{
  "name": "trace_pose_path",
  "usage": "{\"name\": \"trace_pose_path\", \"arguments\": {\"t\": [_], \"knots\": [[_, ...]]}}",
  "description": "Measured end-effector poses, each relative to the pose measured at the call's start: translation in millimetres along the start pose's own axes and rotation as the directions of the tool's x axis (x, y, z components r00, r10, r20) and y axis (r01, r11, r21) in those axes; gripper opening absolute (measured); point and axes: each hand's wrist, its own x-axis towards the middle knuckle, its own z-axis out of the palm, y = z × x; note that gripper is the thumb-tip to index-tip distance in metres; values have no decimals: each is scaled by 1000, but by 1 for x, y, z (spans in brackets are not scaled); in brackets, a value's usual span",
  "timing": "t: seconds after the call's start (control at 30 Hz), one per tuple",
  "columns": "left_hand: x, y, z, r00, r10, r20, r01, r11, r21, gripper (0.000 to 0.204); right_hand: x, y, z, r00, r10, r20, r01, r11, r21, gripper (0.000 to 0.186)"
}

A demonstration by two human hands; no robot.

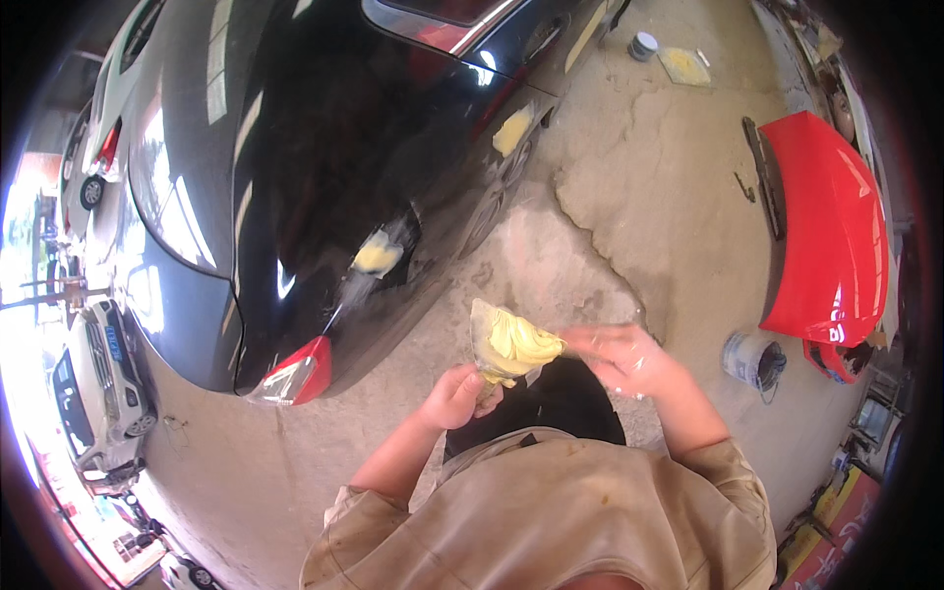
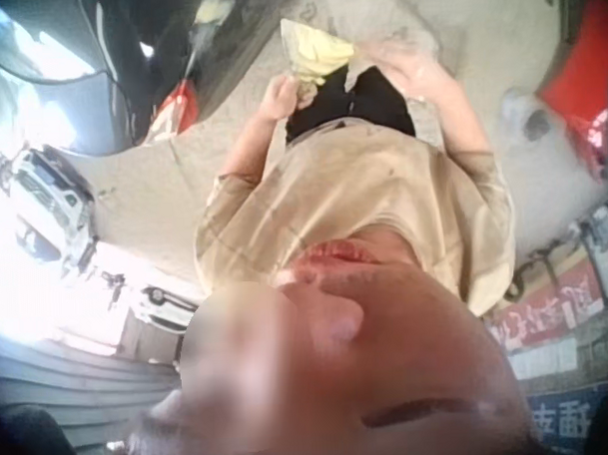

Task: The person applies a yellow body filler to the rear quarter panel of a black car using a putty knife and a flexible scraper. They repeatedly scoop filler from a board and spread it over the panel surface, smoothing it into place.

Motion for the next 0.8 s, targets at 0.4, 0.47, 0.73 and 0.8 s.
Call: {"name": "trace_pose_path", "arguments": {"t": [0.4, 0.47, 0.73, 0.8], "knots": [[-81, -19, 81, 998, -55, 12, 55, 998, 1, 71, -110, -122, 66, 862, 367, -350, -356, 929, 96, 41], [-93, -18, 97, 992, -95, 83, 96, 995, -10, 76, -133, -140, 71, 753, 582, -308, -386, 769, 509, 43], [-130, -28, 165, 996, 89, 8, -89, 996, 25, 58, -178, -182, 116, 511, 406, -758, -148, 910, 388, 42], [-142, -33, 179, 979, 189, -77, -190, 982, -5, 34, -175, -199, 128, 509, 135, -850, -283, 959, -17, 42]]}}
